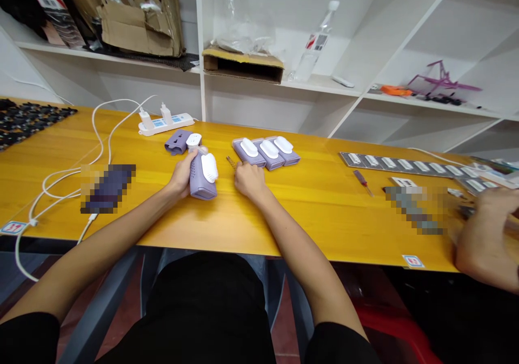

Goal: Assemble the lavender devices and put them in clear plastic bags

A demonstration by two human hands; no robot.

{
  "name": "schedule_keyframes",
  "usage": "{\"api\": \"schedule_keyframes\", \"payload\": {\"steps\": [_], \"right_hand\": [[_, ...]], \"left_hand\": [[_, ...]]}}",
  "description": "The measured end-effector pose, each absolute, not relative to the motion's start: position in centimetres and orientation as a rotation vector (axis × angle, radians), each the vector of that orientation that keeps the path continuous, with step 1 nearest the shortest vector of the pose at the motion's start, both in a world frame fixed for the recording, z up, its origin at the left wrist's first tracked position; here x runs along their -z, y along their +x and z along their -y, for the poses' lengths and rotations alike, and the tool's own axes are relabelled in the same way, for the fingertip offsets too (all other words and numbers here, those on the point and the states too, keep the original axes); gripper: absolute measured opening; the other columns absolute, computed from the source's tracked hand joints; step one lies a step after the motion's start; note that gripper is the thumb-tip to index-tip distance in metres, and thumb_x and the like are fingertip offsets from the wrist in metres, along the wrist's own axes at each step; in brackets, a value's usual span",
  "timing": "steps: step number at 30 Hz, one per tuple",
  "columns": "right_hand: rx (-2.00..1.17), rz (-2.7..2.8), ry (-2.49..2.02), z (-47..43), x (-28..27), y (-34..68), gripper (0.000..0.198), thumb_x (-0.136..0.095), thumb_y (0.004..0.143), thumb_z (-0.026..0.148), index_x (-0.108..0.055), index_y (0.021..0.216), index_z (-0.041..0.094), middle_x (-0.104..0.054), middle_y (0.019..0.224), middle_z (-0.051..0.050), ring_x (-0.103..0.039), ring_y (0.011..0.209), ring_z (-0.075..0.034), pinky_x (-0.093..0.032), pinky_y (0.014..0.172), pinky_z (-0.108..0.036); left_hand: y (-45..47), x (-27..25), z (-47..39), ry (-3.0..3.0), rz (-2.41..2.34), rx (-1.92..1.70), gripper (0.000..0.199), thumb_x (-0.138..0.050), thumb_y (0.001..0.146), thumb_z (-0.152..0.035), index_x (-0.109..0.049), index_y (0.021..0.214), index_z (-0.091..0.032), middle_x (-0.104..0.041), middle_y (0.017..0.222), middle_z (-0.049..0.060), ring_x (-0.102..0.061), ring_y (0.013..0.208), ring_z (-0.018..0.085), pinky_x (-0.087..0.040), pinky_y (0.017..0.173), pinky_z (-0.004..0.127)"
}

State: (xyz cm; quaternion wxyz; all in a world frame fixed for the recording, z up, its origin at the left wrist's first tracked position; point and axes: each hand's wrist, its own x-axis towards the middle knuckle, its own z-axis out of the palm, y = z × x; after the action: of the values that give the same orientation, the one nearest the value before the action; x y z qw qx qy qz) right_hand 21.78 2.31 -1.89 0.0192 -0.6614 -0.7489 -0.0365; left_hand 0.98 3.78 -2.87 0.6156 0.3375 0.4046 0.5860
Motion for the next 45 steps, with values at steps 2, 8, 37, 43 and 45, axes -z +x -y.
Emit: {"api": "schedule_keyframes", "payload": {"steps": [2,8,37,43,45], "right_hand": [[0.089,2.347,-2.045,-2.3,1.9,21.9,0.04,-0.047,0.109,0.033,-0.066,0.138,0.014,-0.072,0.138,-0.025,-0.074,0.119,-0.039,-0.057,0.102,-0.05],[0.021,2.307,-1.983,-2.0,1.4,21.7,0.038,-0.049,0.107,0.034,-0.07,0.132,0.015,-0.076,0.134,-0.023,-0.075,0.119,-0.039,-0.057,0.1,-0.047],[0.058,2.167,-1.913,-2.0,1.6,21.3,0.034,-0.051,0.109,0.037,-0.072,0.127,0.017,-0.08,0.126,-0.02,-0.076,0.116,-0.039,-0.057,0.096,-0.045],[0.045,2.172,-1.931,-2.1,1.6,21.4,0.035,-0.05,0.109,0.037,-0.072,0.128,0.017,-0.08,0.127,-0.021,-0.077,0.116,-0.039,-0.057,0.096,-0.045],[0.049,2.177,-1.935,-2.2,1.6,21.4,0.035,-0.05,0.109,0.037,-0.072,0.128,0.017,-0.08,0.127,-0.021,-0.077,0.115,-0.039,-0.058,0.095,-0.045]], "left_hand": [[1.0,3.0,-3.9,0.762,-0.991,-1.334,0.041,-0.085,0.083,-0.053,-0.071,0.096,-0.017,-0.074,0.08,0.005,-0.07,0.071,0.019,-0.059,0.069,0.029],[0.8,3.9,-4.9,0.859,-1.09,-1.309,0.028,-0.085,0.081,-0.04,-0.069,0.08,-0.017,-0.07,0.07,0.003,-0.065,0.063,0.018,-0.054,0.062,0.028],[-3.8,4.9,-9.3,2.312,-1.822,-0.92,0.04,-0.066,0.094,-0.027,-0.074,0.132,-0.017,-0.073,0.138,0.019,-0.069,0.126,0.041,-0.053,0.107,0.051],[-3.9,4.9,-9.9,2.314,-1.707,-0.99,0.042,-0.07,0.085,-0.024,-0.078,0.126,-0.018,-0.078,0.129,0.016,-0.07,0.122,0.037,-0.054,0.11,0.047],[-3.8,5.0,-10.0,2.368,-1.634,-0.944,0.046,-0.07,0.085,-0.026,-0.079,0.129,-0.016,-0.076,0.131,0.016,-0.068,0.125,0.036,-0.051,0.115,0.046]]}}
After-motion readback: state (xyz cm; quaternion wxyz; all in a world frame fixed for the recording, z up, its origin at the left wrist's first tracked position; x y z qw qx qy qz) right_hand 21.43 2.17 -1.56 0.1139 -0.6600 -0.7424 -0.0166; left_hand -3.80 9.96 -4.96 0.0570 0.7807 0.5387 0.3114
